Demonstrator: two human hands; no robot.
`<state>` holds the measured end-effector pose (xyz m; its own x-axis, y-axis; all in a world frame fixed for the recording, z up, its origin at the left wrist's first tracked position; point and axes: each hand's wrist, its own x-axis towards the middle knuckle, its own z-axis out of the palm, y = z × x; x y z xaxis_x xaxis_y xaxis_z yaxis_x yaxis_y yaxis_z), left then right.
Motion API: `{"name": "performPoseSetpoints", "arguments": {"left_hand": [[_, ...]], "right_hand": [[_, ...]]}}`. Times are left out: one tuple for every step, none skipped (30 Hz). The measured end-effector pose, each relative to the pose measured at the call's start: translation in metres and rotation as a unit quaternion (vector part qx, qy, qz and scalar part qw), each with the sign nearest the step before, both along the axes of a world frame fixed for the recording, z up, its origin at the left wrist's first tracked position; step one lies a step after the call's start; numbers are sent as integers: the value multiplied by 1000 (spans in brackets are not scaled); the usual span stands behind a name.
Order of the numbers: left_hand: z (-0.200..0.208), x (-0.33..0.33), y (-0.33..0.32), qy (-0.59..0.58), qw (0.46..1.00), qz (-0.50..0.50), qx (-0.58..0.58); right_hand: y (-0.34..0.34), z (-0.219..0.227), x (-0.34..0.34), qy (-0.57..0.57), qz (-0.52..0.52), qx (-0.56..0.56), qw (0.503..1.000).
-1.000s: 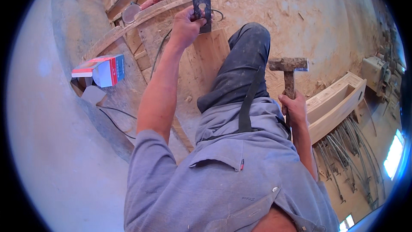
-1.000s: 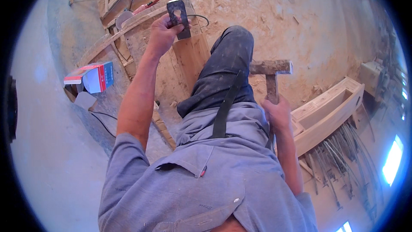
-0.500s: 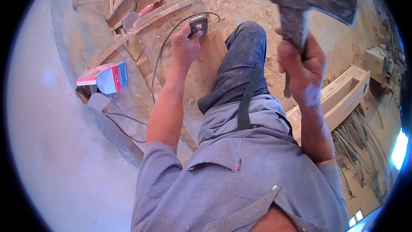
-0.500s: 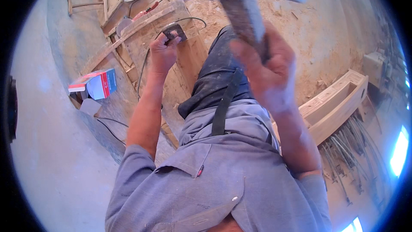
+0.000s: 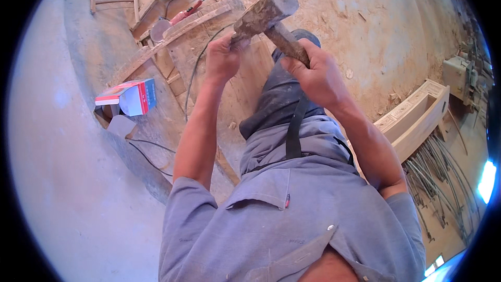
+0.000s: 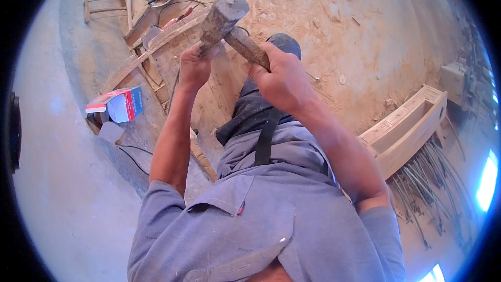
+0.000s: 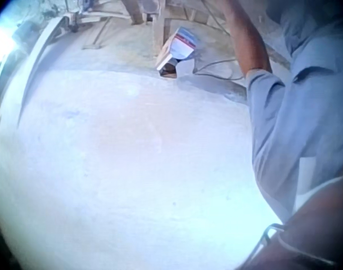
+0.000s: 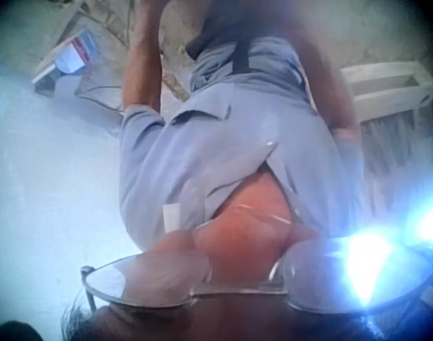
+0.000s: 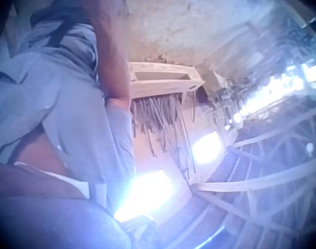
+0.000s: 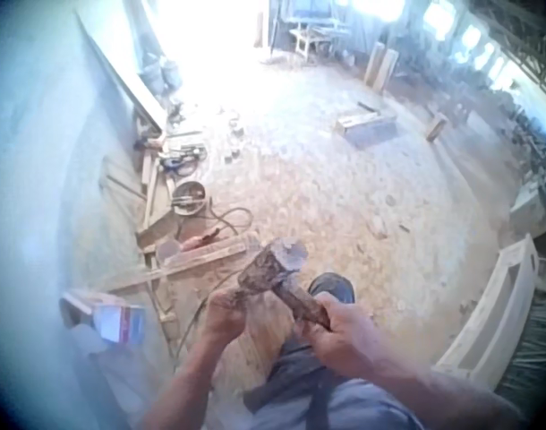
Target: The person operates a jointer to smooth a wooden plank, measures it with a try square, then uses a chisel and hammer to carve a mortise. The person then fits the plank into a larger wooden frame and returns to the jointer for further processing.
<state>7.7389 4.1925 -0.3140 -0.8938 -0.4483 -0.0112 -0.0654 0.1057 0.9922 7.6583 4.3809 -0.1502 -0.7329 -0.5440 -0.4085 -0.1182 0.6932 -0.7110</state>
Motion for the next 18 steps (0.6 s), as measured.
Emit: {"name": "performPoseSetpoints", "arguments": {"left_hand": [[-7, -1, -3, 0, 1000, -2, -4], [-12, -2, -6, 0, 1000, -5, -8], [-12, -6, -8, -10, 1000, -10, 23], [-10, -10, -12, -20, 998, -12, 54], [-8, -12, -15, -30, 996, -15, 84], [-9, -13, -17, -15, 996, -14, 82], [-11, -13, -20, -1, 997, -12, 79], [-13, -12, -23, 13, 997, -9, 77], [-17, -11, -28, 30, 990, 10, 135], [-21, -6, -35, 44, 980, 33, 191], [-26, -2, -40, 59, 966, 56, 246], [-21, -3, -40, 53, 970, 51, 231], [-16, -5, -40, 47, 974, 47, 216], [-11, -7, -40, 41, 978, 42, 201], [-10, -11, -40, 30, 983, 29, 177], [-11, -16, -41, 20, 988, 16, 153], [-10, -19, -42, 9, 992, 3, 129], [-7, -21, -41, -1, 993, -8, 114]], "right_hand": [[3, -4, -1, -7, -9, -22, 1000], [5, -5, -2, -14, -19, -44, 999], [4, -1, -2, -26, -44, -76, 996], [0, 10, -3, -39, -66, -109, 991], [-4, 22, -5, -52, -89, -141, 985], [-8, 34, -6, -29, -92, -165, 982], [-13, 47, -8, -7, -93, -190, 977], [-17, 59, -10, 14, -95, -215, 972], [-20, 71, -10, 26, -106, -255, 961], [-23, 82, -9, 35, -114, -297, 948], [-25, 94, -8, 68, -110, -285, 950], [-21, 96, -9, 73, -122, -318, 937], [-19, 99, -11, 74, -113, -334, 933], [-17, 101, -13, 75, -103, -350, 928], [-16, 99, -12, 62, -114, -355, 926], [-15, 94, -10, 49, -126, -360, 923], [-14, 90, -8, 35, -137, -364, 921], [-13, 86, -6, 20, -139, -331, 933]]}}
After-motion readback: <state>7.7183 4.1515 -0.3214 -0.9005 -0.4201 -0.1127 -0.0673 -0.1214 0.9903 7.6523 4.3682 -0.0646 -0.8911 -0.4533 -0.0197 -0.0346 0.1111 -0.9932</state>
